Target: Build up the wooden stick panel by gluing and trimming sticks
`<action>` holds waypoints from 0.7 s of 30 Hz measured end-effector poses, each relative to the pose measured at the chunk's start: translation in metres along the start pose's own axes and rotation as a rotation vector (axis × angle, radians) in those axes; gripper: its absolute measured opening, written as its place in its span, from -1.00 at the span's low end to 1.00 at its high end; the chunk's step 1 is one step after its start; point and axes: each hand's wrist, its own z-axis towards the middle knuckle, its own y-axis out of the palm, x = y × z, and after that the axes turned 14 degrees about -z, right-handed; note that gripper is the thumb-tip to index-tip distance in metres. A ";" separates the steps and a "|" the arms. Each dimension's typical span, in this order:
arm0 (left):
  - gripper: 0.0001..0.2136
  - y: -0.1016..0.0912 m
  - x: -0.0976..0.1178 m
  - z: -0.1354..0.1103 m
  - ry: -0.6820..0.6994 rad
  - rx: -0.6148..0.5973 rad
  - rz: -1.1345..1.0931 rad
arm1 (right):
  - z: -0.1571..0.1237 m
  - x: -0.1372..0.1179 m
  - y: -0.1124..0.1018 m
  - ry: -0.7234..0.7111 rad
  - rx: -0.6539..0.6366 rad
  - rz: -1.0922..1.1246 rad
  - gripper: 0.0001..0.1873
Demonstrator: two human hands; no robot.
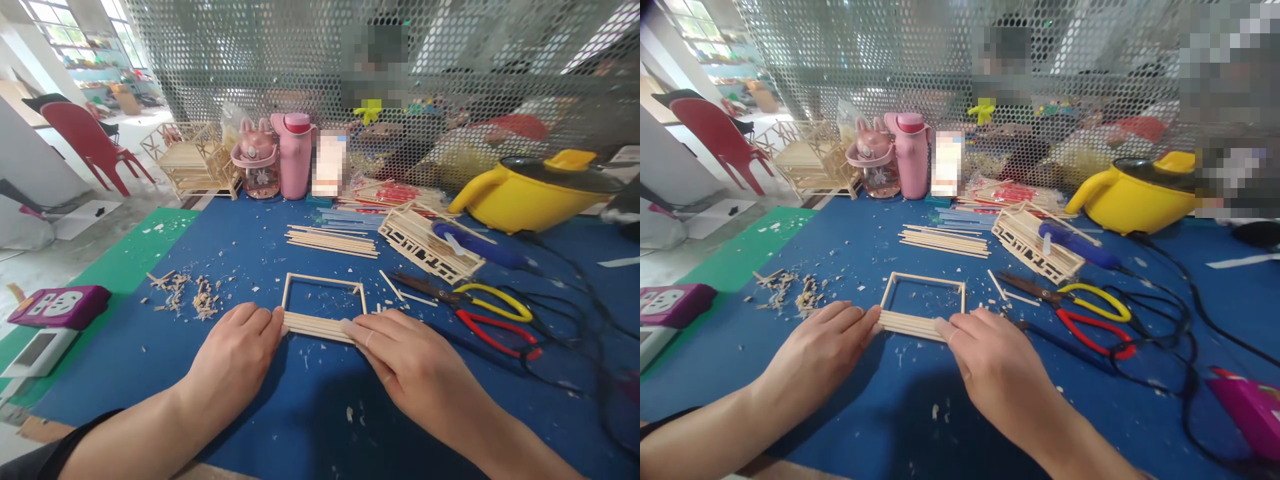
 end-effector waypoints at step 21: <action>-0.64 0.019 0.038 0.036 0.033 0.024 -0.285 | 0.003 -0.004 0.000 -0.047 -0.062 -0.051 -0.69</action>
